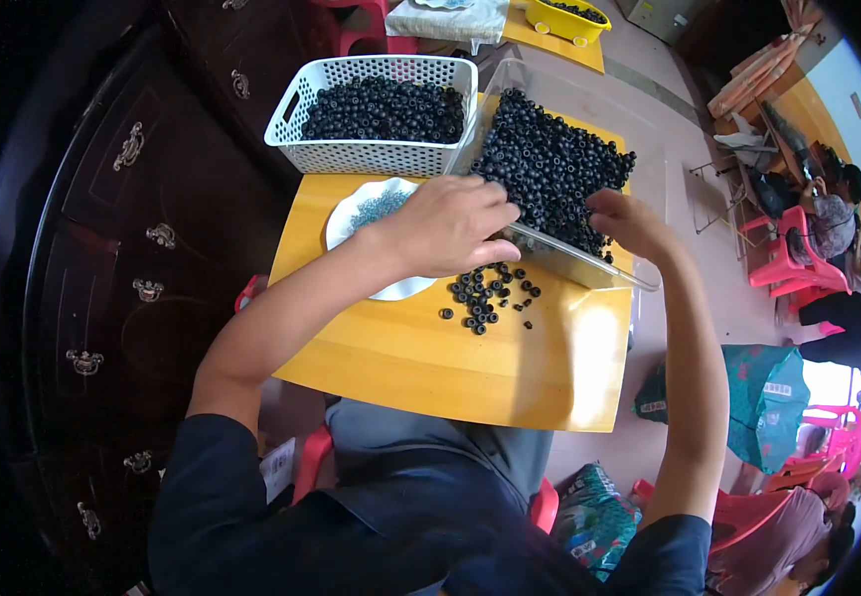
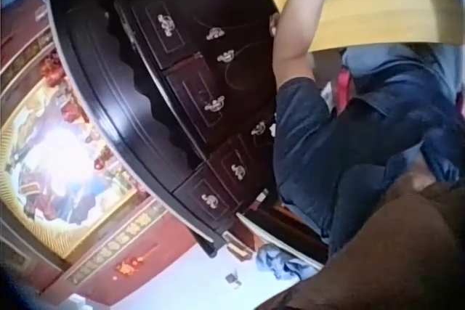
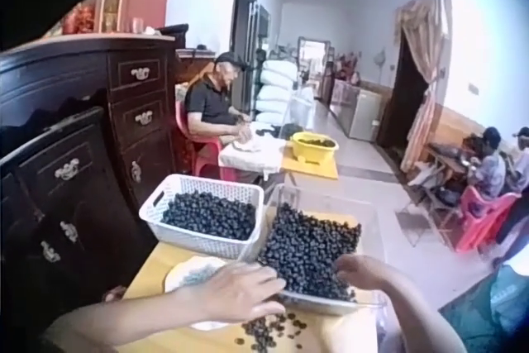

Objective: The person picks up a black plastic ring and a small blue bead by hand, inserts the bead into the ring, and places the assembled piece onto the table. This process is repeated for several rings and beads before the person gathers more rings from a container.

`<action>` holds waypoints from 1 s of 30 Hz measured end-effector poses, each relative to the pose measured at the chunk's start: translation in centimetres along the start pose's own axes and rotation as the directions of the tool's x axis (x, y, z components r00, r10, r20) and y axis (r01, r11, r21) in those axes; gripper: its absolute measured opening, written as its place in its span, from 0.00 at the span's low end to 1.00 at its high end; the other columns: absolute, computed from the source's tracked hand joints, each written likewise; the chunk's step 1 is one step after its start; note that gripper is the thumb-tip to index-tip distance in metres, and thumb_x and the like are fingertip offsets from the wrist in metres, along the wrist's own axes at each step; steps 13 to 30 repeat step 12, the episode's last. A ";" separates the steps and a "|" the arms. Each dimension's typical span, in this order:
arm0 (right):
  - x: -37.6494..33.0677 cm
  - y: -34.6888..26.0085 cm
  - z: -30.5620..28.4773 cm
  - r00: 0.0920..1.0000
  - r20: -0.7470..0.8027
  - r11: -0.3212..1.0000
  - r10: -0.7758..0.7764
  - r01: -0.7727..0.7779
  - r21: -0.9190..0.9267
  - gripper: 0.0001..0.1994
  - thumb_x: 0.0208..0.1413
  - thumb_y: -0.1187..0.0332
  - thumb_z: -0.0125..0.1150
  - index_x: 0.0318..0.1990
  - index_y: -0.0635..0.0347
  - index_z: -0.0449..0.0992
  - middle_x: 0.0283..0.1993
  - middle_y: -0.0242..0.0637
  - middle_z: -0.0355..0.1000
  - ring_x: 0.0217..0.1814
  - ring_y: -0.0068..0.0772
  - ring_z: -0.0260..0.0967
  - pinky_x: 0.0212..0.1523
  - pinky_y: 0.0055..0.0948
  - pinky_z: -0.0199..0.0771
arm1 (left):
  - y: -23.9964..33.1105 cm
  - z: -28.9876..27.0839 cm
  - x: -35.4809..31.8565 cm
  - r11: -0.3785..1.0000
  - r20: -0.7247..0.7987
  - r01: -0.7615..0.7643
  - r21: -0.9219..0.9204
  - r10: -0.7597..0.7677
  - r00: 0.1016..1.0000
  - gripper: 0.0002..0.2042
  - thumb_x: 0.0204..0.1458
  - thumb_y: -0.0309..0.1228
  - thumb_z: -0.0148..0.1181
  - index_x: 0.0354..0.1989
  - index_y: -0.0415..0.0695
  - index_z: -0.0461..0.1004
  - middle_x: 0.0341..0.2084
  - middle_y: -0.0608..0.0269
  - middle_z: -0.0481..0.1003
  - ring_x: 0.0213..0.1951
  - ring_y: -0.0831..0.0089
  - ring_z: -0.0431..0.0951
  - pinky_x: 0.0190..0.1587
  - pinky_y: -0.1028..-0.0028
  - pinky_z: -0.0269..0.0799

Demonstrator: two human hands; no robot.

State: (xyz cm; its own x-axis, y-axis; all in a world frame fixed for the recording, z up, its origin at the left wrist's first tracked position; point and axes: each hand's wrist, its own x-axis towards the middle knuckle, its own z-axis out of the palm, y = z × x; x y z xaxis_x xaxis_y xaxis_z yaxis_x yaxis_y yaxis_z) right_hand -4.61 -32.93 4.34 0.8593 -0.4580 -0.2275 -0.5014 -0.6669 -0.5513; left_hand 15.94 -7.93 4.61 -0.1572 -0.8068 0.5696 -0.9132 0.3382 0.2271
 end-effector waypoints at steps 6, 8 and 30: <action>3.6 3.8 1.8 0.952 0.215 0.930 0.217 -0.134 -0.342 0.28 0.57 0.56 0.59 0.64 0.53 0.66 0.57 0.52 0.73 0.61 0.52 0.70 0.61 0.43 0.70 | -1.7 3.3 -0.2 0.995 0.014 -0.009 0.097 0.008 1.000 0.13 0.48 0.38 0.68 0.26 0.47 0.69 0.21 0.64 0.71 0.29 0.62 0.76 0.33 0.63 0.71; 4.6 3.4 1.9 0.950 0.214 0.910 0.228 -0.130 -0.393 0.32 0.58 0.56 0.59 0.68 0.56 0.61 0.58 0.56 0.72 0.63 0.56 0.68 0.63 0.44 0.69 | -1.6 3.4 -0.4 0.993 -0.011 -0.006 0.118 0.007 1.000 0.12 0.47 0.36 0.67 0.24 0.48 0.68 0.21 0.65 0.71 0.28 0.64 0.76 0.32 0.65 0.70; 6.1 5.8 2.5 0.987 0.093 0.942 0.132 -0.096 -0.322 0.34 0.58 0.54 0.60 0.69 0.56 0.59 0.61 0.60 0.68 0.64 0.58 0.66 0.64 0.45 0.67 | -1.2 3.3 0.2 0.992 -0.039 -0.001 0.130 0.006 0.999 0.12 0.47 0.35 0.67 0.24 0.48 0.68 0.21 0.65 0.71 0.28 0.64 0.76 0.31 0.65 0.70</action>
